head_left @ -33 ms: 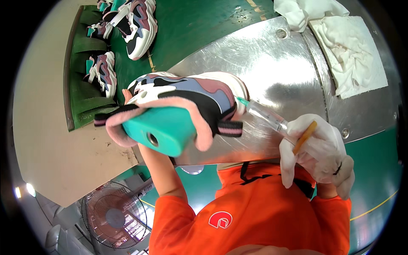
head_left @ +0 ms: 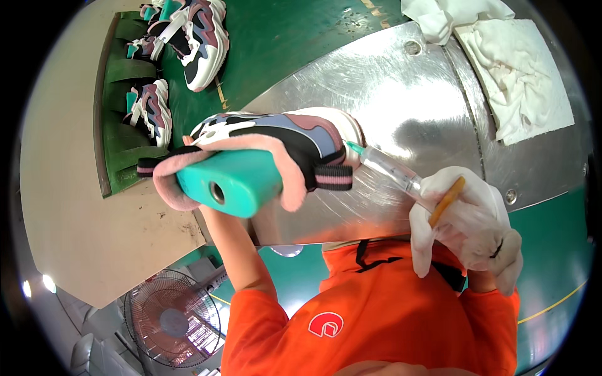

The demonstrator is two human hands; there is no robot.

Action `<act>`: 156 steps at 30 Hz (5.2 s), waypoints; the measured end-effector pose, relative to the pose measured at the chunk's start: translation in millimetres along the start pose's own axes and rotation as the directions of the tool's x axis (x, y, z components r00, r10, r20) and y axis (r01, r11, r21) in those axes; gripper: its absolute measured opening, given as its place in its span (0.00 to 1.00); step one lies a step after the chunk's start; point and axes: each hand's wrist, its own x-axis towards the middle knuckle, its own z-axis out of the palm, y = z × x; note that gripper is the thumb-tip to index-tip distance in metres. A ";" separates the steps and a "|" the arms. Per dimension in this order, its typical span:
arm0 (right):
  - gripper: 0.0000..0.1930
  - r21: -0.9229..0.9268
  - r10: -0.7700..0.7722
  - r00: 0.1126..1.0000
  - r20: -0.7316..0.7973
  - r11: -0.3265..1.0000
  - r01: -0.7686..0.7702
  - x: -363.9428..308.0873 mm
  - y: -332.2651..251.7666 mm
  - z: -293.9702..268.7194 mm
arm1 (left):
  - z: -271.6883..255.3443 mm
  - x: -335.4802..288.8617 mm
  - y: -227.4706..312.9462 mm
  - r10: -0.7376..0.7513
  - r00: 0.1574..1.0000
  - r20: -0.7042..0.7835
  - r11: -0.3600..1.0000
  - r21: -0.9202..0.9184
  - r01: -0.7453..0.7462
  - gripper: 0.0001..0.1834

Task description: The person injects a clear liquid into the side seams of a multi-colored sneaker using a syringe. They rotate the shoe to access different areas along the sole and upper, then wipe the injection site with a white cloth. The process is repeated on multiple shoes lined up on a metal table.

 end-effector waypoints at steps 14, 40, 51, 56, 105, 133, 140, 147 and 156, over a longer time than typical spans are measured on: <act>0.44 0.058 0.019 1.000 0.002 0.998 -0.019 4.9 7.0 -0.4 | -77.4 -95.9 13.6 -0.165 0.986 -0.006 0.965 0.204 0.163 0.18; 0.41 -0.018 -0.048 0.999 0.016 0.999 0.048 10.8 13.9 9.8 | -82.4 -174.8 26.7 -0.506 0.842 0.188 0.858 0.203 0.471 0.28; 0.53 -0.088 -0.017 0.994 0.104 0.996 0.026 13.2 10.1 17.7 | -87.4 -201.8 33.5 -0.624 0.717 0.311 0.778 0.155 0.609 0.30; 0.62 -0.032 0.025 0.998 -0.054 0.999 -0.027 8.7 8.5 35.7 | -92.8 -211.4 31.8 -0.664 0.640 0.386 0.729 0.143 0.670 0.33; 0.53 -0.629 -0.330 0.887 -0.323 0.775 0.059 4.6 -0.3 94.7 | -111.4 -185.0 18.1 -0.563 0.656 0.503 0.764 0.014 0.645 0.36; 0.44 -0.890 -0.194 0.951 -0.239 0.435 -0.135 55.0 -20.1 88.5 | -15.3 -88.5 55.6 0.167 0.806 0.568 0.983 -0.028 -0.184 0.51; 0.42 -0.947 -0.550 0.822 -0.144 0.317 0.045 76.1 -4.1 98.8 | -23.2 -97.1 46.5 0.266 0.851 0.453 0.963 -0.165 -0.213 0.50; 0.45 -0.923 -0.594 0.782 -0.188 0.379 0.066 70.9 6.3 87.3 | -25.1 -99.1 63.5 0.222 0.891 0.395 0.966 -0.217 -0.144 0.42; 0.45 -0.965 -0.400 0.896 -0.192 0.244 -0.098 113.2 -36.0 91.7 | 1.2 -84.1 67.0 0.312 0.756 0.575 0.941 -0.080 -0.328 0.48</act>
